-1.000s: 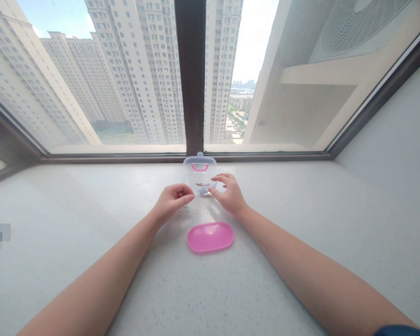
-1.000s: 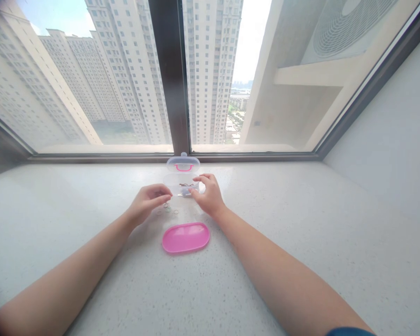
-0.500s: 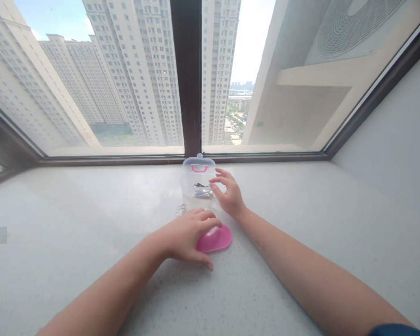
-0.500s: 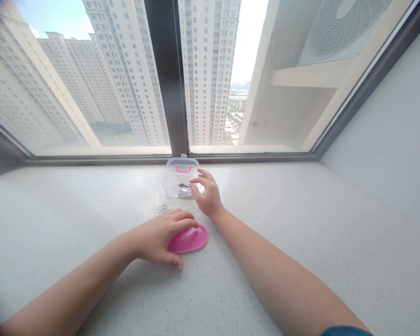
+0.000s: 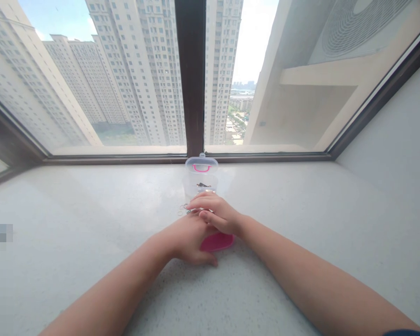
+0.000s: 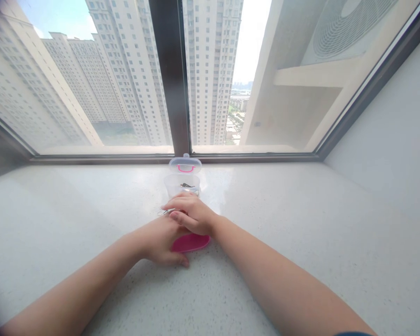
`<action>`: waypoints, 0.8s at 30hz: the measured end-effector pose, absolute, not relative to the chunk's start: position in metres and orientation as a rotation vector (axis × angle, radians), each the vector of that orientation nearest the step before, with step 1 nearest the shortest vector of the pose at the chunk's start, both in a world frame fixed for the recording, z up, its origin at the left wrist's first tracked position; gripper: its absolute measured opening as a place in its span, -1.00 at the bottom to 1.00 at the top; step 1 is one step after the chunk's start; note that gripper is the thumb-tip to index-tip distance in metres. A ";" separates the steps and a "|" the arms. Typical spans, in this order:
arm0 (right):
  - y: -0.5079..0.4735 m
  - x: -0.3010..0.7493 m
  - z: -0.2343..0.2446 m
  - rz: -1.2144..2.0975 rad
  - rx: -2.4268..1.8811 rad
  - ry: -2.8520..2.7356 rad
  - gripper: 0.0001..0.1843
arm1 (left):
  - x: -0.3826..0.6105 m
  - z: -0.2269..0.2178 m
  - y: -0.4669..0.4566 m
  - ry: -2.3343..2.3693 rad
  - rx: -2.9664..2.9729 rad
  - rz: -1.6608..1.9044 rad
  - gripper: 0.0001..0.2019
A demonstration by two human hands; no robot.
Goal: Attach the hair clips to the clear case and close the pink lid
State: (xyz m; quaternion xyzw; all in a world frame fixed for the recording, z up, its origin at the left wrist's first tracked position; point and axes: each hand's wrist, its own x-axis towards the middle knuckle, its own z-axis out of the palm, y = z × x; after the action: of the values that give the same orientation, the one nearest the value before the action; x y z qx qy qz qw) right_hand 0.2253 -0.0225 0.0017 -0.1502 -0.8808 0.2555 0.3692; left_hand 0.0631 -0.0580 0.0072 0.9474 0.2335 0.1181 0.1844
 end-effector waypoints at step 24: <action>-0.014 0.228 -0.007 0.615 -0.478 -2.316 -0.57 | 0.065 0.012 -0.059 0.663 2.658 0.335 -0.48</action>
State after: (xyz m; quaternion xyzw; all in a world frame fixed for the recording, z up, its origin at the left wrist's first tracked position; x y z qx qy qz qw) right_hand 0.2280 -0.0144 -0.0067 -0.1838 -0.8907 0.2365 0.3420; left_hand 0.0651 -0.0588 0.0118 0.9456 0.2360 0.1190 0.1897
